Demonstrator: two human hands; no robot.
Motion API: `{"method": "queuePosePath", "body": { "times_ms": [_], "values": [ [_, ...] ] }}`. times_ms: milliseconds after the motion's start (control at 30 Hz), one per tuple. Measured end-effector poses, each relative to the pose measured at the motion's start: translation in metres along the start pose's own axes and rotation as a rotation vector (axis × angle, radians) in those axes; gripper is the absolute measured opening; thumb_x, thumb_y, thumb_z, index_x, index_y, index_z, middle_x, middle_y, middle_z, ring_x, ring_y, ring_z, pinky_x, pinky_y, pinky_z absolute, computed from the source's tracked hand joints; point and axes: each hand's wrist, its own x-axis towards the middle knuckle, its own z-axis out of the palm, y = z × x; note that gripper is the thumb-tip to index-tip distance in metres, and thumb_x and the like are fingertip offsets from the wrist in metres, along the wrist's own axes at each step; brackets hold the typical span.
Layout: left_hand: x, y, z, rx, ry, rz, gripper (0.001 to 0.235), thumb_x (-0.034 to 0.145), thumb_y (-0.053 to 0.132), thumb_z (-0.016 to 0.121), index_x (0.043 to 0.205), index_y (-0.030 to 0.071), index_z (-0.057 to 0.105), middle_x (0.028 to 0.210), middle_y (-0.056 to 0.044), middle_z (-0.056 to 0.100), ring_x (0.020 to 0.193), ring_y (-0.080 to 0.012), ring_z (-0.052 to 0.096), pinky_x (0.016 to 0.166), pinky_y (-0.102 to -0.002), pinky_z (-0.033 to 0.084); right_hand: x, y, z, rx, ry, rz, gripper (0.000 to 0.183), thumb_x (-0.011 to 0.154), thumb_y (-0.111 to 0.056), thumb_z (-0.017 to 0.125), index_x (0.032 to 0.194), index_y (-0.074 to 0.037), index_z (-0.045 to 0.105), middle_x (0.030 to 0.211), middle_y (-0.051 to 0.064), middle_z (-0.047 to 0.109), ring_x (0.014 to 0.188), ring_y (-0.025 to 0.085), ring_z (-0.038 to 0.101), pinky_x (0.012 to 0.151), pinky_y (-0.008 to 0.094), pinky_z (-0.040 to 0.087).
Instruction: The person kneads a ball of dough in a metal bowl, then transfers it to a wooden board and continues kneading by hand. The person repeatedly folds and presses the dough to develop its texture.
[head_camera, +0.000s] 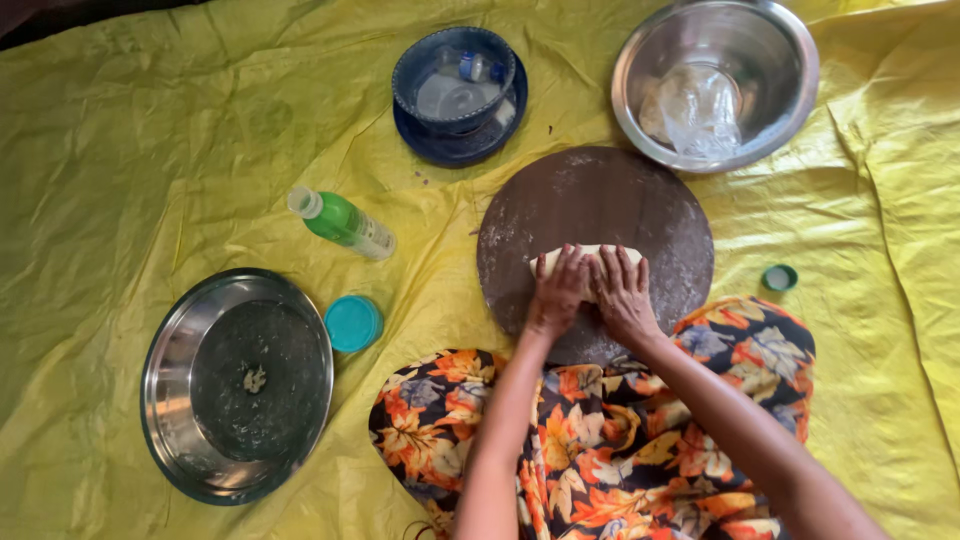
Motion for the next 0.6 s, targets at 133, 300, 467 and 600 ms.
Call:
{"method": "queuePosePath", "body": {
  "times_ms": [133,300,467,600],
  "values": [
    [0.026,0.011,0.016,0.371,-0.139,-0.098,0.076,0.09,0.026,0.063,0.157,0.005,0.034,0.165,-0.016,0.032,0.154,-0.0419,0.022,0.119,-0.072,0.017,0.026,0.003,0.015,-0.317,-0.101,-0.019,0.077,0.086,-0.035,0.062,0.155,-0.01,0.038,0.158,0.015,0.038,0.145,0.043,0.036,0.107,0.072,0.031],
    [0.079,-0.028,0.018,0.163,-0.4,-0.206,0.075,0.08,0.02,0.072,0.149,0.005,0.045,0.149,-0.015,0.047,0.136,-0.0397,0.044,0.107,-0.069,0.037,0.086,0.041,0.025,0.112,-0.373,0.047,0.076,0.083,-0.039,0.064,0.15,-0.011,0.042,0.146,0.016,0.047,0.124,0.044,0.051,0.086,0.068,0.049],
    [0.127,-0.067,0.046,-0.029,-0.547,-0.364,0.046,0.082,0.012,0.073,0.125,0.008,0.058,0.131,-0.014,0.06,0.118,-0.0386,0.063,0.091,-0.055,0.055,0.143,0.068,0.045,0.204,-0.517,0.136,0.054,0.087,-0.029,0.063,0.14,-0.022,0.055,0.128,0.013,0.063,0.105,0.042,0.067,0.083,0.053,0.058],
    [0.147,-0.093,0.078,0.006,-0.474,-0.386,0.033,0.086,0.01,0.067,0.119,0.007,0.061,0.121,-0.017,0.066,0.103,-0.0356,0.072,0.086,-0.047,0.06,0.187,0.082,0.068,0.171,-0.572,0.105,0.038,0.098,-0.022,0.056,0.136,-0.025,0.061,0.117,0.016,0.068,0.1,0.037,0.071,0.083,0.049,0.058]
  ]
}}
